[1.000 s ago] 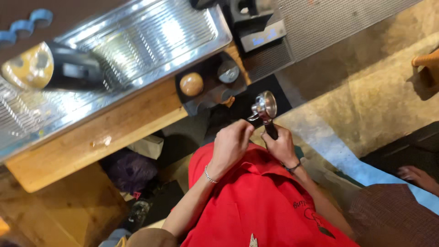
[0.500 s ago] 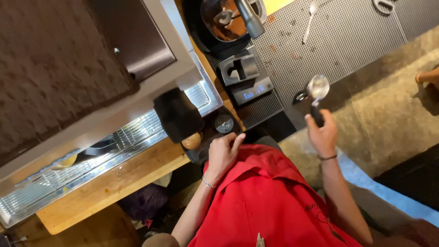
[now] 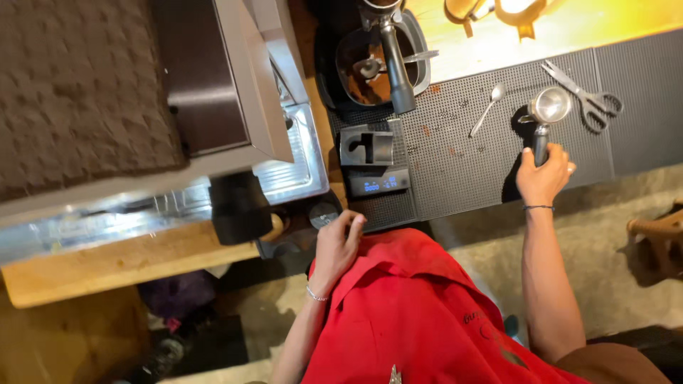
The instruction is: The person prepares espresso by dosing coffee grounds into a portafilter, tamping the grounds, and locking the portafilter into the espresso machine. They repeat this process for a second shot, using a scale to measure the grounds and a tamper to compress them.
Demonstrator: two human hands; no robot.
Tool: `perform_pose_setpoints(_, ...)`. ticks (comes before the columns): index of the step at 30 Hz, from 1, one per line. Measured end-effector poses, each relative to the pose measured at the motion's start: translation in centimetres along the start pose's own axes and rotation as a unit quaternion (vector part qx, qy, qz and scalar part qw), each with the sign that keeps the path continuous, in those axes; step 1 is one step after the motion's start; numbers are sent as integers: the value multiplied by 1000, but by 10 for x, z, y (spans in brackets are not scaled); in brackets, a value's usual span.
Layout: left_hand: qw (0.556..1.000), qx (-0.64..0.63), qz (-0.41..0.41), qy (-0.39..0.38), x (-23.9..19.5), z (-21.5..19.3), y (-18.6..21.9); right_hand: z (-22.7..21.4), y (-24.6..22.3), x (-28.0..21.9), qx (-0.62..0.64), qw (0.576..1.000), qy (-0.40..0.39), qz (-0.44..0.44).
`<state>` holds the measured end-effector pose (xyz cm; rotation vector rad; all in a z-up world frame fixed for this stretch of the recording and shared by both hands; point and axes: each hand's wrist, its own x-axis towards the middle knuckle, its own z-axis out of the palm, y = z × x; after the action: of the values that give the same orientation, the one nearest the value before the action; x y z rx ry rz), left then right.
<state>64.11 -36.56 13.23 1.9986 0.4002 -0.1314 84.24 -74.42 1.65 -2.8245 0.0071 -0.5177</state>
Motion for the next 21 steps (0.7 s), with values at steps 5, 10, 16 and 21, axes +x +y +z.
perform_pose_setpoints(5,995,-52,-38,73,2,17,4,1,-1,9,29,998,0,-61)
perform_pose_setpoints(10,984,-108,-57,127,6,33,-2,-36,-48,12,58,996,72,-2)
perform_pose_setpoints(16,981,-89,-58,162,4,32,-12,-68,-158,45,339,941,22,-3)
perform_pose_setpoints(21,981,-92,-42,164,1,22,-7,-55,-248,101,478,846,-236,11)
